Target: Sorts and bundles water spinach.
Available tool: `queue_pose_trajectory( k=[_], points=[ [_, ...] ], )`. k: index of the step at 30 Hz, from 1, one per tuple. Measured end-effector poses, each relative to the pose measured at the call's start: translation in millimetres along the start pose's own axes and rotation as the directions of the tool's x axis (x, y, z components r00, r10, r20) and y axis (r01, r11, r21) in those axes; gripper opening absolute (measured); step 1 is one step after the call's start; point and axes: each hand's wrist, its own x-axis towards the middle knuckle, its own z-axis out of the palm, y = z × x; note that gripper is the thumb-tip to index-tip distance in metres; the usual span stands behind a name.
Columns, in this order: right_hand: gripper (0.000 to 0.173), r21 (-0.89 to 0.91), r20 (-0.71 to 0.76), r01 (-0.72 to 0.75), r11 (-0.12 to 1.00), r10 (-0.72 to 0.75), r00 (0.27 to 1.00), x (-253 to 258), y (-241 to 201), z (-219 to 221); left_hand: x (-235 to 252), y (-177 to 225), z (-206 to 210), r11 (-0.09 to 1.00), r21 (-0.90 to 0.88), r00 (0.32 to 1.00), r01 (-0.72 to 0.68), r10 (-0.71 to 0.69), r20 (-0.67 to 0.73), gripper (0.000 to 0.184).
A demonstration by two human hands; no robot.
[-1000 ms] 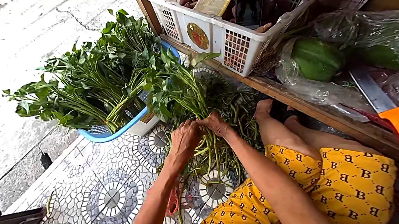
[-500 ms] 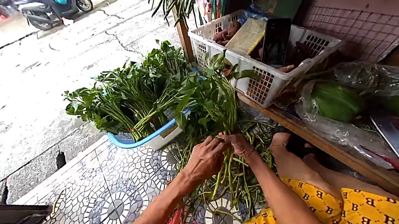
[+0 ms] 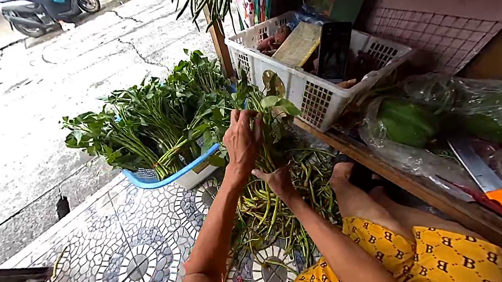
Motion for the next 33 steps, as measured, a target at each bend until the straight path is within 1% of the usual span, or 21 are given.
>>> queue_pose_trajectory(
  k=[2, 3, 4, 7, 11, 14, 16, 17, 20, 23, 26, 28, 30, 31, 33],
  points=[
    [0.054, -0.095, 0.004, -0.017, 0.995, 0.018, 1.000, 2, -1, -2, 6, 5, -4, 0.999, 0.008, 0.999, 0.037, -0.037, 0.027, 0.038],
    [0.053, -0.134, 0.007, -0.027, 0.991, 0.028, 1.000, 3, -3, -2, 10, 9, -6, 0.998, 0.051, 0.998, 0.044, -0.047, 0.044, 0.043],
    [0.052, -0.168, 0.014, -0.037, 0.985, 0.040, 0.999, 3, -3, -1, 15, 11, -6, 0.994, 0.104, 0.996, 0.046, -0.054, 0.067, 0.043],
    [0.050, -0.262, 0.007, -0.042, 0.964, 0.045, 0.999, 2, -3, 1, 27, 9, -2, 0.975, 0.213, 0.992, 0.068, -0.088, 0.086, 0.033],
    [0.052, -0.369, 0.012, -0.063, 0.927, 0.072, 0.997, 3, -7, -2, 30, 6, 3, 0.953, 0.269, 0.985, 0.137, -0.160, 0.066, 0.040],
    [0.049, -0.447, 0.016, -0.076, 0.891, 0.093, 0.996, 3, -9, -2, 24, -1, 6, 0.944, 0.262, 0.974, 0.199, -0.220, 0.057, 0.053],
    [0.047, -0.468, 0.000, -0.043, 0.883, 0.049, 0.999, 3, -7, 0, 22, -4, 10, 0.940, 0.246, 0.964, 0.237, -0.258, 0.059, 0.058],
    [0.047, -0.473, -0.003, -0.040, 0.880, 0.044, 0.999, 2, -7, 0, 23, -5, 11, 0.943, 0.223, 0.961, 0.248, -0.268, 0.064, 0.058],
    [0.050, -0.473, -0.007, -0.087, 0.877, 0.096, 0.995, 3, -10, -1, 20, -8, 16, 0.955, 0.135, 0.961, 0.265, -0.273, 0.041, 0.052],
    [0.051, -0.486, 0.009, -0.103, 0.868, 0.123, 0.992, 3, -12, -2, 10, -8, 23, 0.951, 0.135, 0.959, 0.277, -0.282, 0.016, 0.049],
    [0.054, -0.502, 0.045, -0.116, 0.857, 0.160, 0.986, 2, -18, -4, 5, -7, 21, 0.963, 0.125, 0.970, 0.240, -0.243, 0.008, 0.048],
    [0.058, -0.486, 0.062, -0.120, 0.865, 0.171, 0.983, 1, -22, -5, 5, -5, 20, 0.965, 0.094, 0.969, 0.246, -0.245, -0.024, 0.046],
    [0.055, -0.473, 0.083, -0.111, 0.874, 0.169, 0.982, 1, -26, -5, 11, -8, 25, 0.947, 0.077, 0.947, 0.313, -0.306, -0.094, 0.045],
    [0.055, -0.467, 0.090, -0.101, 0.879, 0.161, 0.983, 1, -25, -6, 12, -11, 28, 0.944, 0.075, 0.942, 0.321, -0.311, -0.124, 0.045],
    [0.053, -0.476, 0.120, -0.062, 0.877, 0.135, 0.984, 0, -23, -7, 5, -19, 28, 0.963, 0.070, 0.953, 0.262, -0.246, -0.179, 0.052]
  ],
)
